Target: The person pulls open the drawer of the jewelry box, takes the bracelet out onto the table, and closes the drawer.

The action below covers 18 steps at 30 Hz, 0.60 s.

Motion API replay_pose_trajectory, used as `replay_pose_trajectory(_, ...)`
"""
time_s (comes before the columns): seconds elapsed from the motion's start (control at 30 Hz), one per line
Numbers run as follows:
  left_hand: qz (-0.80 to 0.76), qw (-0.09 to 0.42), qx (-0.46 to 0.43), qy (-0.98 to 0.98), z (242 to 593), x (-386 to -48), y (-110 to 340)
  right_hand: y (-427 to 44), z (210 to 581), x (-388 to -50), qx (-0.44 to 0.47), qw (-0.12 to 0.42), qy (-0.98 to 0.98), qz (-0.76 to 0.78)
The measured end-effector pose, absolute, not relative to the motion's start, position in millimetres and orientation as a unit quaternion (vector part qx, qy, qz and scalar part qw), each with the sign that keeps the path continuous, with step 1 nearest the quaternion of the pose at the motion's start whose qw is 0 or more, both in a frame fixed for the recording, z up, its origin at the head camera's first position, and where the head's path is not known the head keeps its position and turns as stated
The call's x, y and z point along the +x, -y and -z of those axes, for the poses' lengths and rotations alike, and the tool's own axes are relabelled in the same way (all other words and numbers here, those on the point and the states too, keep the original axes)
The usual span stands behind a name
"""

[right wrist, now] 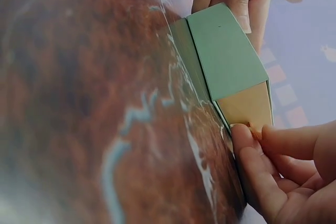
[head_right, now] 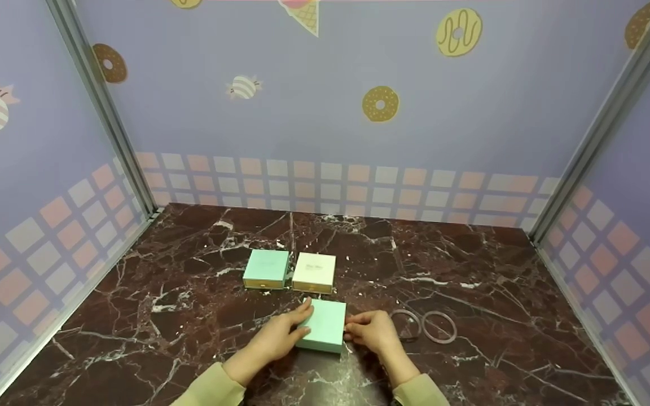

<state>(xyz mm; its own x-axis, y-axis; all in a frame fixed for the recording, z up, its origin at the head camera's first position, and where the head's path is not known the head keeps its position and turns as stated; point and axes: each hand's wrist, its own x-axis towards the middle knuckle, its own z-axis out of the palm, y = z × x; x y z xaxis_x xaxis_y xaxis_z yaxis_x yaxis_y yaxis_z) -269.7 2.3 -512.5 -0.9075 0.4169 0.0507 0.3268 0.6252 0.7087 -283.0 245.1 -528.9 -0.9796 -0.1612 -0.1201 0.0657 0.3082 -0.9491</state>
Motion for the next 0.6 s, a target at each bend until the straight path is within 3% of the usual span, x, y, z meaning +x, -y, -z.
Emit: replay_pose_trajectory(0.6, -0.381, 0.054, 0.208, -0.899, 512.3, -269.2, -2.5, -245.4, 526.4, -281.6, -0.026, 0.087, -0.811, 0.578)
